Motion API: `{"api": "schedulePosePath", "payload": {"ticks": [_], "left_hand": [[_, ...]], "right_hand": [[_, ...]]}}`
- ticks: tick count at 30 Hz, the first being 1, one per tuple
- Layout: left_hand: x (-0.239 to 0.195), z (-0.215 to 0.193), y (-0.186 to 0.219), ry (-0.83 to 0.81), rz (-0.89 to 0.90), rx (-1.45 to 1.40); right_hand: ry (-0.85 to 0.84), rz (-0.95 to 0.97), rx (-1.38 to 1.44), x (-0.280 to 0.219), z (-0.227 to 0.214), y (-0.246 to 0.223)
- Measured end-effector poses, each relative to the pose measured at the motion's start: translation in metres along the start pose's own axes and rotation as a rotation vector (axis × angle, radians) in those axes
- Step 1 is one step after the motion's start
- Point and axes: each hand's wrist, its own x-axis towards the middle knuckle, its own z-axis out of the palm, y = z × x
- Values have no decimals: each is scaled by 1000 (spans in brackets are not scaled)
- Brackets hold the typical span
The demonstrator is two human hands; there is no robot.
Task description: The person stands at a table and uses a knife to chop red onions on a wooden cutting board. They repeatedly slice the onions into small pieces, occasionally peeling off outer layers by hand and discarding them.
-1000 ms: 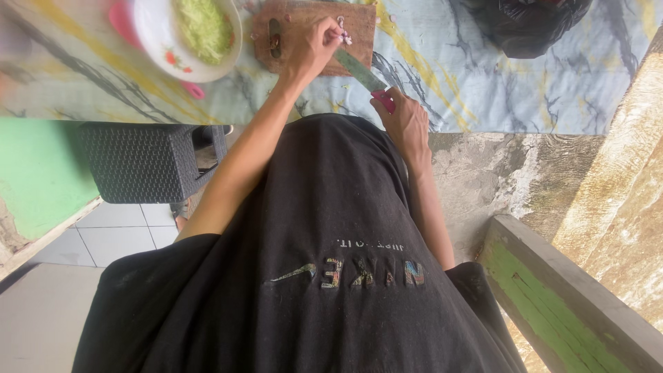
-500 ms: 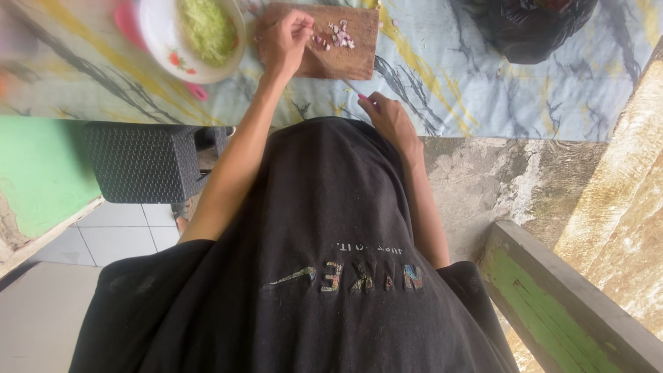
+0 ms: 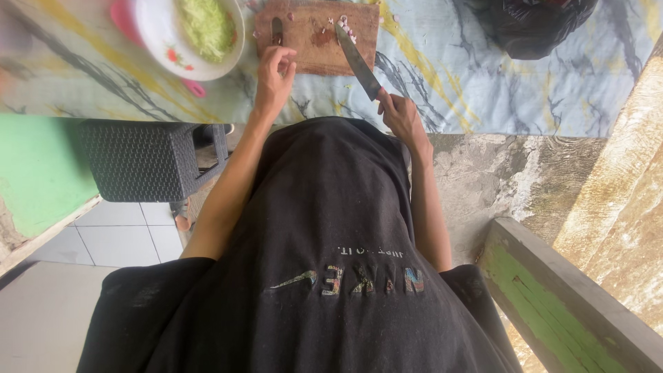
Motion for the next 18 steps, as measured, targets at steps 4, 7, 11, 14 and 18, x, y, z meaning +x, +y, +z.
{"api": "schedulePosePath", "payload": {"ticks": [4,7,11,14,18], "left_hand": [[3,-4,-9,21,-156,118],[3,-5,-12,15,-230,185],[2,-17,-9,55,-262,160],[-7,-25,-7,121,-21,116],[-14,-31,-9,76,18,264]], "right_hand": [[-55,-176,-46,28,16,2],[43,-865,-260,56,32,8],[-52,-476,-230,62,33,16],[-18,-367,-176,45,21,19],[4,-54,-25,20,3,22]]}}
